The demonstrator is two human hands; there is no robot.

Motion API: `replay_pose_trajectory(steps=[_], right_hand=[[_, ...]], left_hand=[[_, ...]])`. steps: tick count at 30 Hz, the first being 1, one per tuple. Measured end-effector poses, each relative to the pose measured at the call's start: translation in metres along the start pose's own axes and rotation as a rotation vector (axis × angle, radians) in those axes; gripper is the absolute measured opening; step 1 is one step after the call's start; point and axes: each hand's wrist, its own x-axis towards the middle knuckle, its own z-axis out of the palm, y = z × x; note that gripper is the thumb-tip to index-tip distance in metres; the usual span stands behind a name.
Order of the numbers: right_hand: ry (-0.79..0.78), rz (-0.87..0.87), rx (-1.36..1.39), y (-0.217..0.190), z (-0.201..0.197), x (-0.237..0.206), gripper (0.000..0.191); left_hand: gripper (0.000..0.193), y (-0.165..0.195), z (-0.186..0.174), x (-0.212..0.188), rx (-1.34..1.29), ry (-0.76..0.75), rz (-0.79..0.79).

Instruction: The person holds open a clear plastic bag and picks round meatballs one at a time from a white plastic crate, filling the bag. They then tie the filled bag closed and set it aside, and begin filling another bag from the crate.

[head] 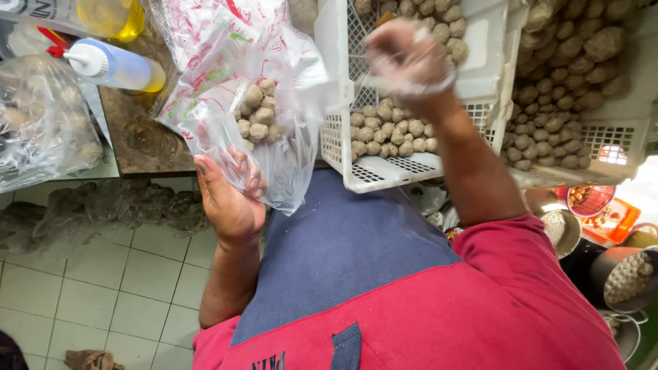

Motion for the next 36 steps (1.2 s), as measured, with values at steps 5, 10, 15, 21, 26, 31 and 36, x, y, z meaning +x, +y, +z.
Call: replay_pose_trajectory(steps=[5,10,15,21,26,31,36], right_hand=[[-0.470,0.548,-0.969,0.090,-0.034,-0.012,0.031],[-0.502,0.340,-1.064,0.106,0.002,-0.008,0.035],[-0.731,0.543,-0.901,0.092,-0.009,-0.002,0.034],[-0.802,0.344,-1.044,0.096,-0.017,-0.001,0.024],[-0.795,0.492,-0.949,0.100,-0.005,0.009,0.040],[-0.319,0.686,0.551,0.031,-0.026,0.011,0.017],[-0.723,0.367,0.772,-0.079,0.026,0.031,0.020]], left_hand=[[0.069,-0.007,0.001,0.000,-0.008,-0.003,-0.040],[0.068,-0.009,0.002,0.003,-0.004,0.002,-0.036],[0.065,-0.008,0.006,0.009,-0.137,0.092,-0.085],[0.042,-0.008,0.007,0.006,-0.076,0.053,-0.014],[0.040,-0.016,-0.009,0.007,-0.083,-0.001,0.006],[0.039,-0.014,-0.021,0.004,-0.081,-0.048,0.056],[0.041,-0.015,-0.016,0.004,-0.072,-0.038,-0.018]])
